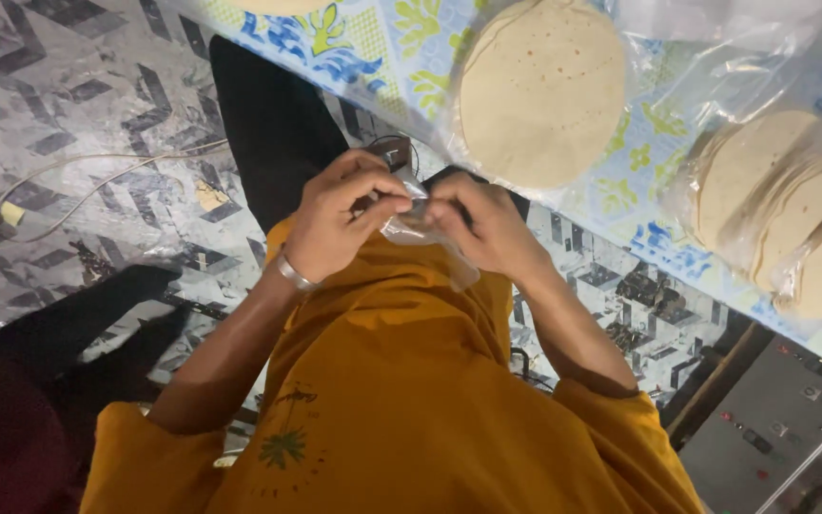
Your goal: The person packages stacks of flat tortillas into plastic bags by hand, sliding each stack into a bag and sealing it before moving it to a larger stack.
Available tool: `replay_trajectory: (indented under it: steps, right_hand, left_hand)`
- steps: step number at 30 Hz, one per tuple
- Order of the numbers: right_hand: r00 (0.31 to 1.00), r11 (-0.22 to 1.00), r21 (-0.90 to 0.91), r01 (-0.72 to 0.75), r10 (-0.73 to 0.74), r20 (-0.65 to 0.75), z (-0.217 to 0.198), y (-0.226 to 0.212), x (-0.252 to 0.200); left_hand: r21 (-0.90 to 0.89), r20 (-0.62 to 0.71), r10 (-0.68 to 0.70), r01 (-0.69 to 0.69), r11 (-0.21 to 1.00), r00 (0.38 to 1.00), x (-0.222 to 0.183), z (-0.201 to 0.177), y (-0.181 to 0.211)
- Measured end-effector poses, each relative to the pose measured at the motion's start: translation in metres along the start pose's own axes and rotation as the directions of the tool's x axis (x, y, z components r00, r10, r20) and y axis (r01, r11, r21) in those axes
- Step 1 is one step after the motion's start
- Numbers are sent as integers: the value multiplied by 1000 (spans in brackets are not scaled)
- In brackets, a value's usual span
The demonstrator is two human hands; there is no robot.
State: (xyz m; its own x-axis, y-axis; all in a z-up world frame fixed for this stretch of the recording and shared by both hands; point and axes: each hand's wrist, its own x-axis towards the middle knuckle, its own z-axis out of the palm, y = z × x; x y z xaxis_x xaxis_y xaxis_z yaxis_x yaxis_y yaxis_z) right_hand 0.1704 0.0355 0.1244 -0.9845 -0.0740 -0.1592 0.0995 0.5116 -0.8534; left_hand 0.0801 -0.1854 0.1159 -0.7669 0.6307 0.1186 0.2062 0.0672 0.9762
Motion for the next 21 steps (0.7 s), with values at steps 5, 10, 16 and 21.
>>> replay_trajectory:
  steps: [5,10,16,21]
  right_hand:
    - [948,950,32,310,-311,70,11,-20,6]
    - [997,999,49,15,-19,75,4,15,-12]
    - [988,989,10,-146,145,46,-24,-20,-6]
    - [986,984,-94,-151,157,55,-32,-23,-10]
  left_hand:
    - [14,-188,-149,154,988,971,-6,16,-15]
    - [142,-95,159,-145,979,983,21,-4,21]
    - [61,232,2,-16,998,973,23,-8,4]
    - [-3,228,-30,31,1000,973,31,1,4]
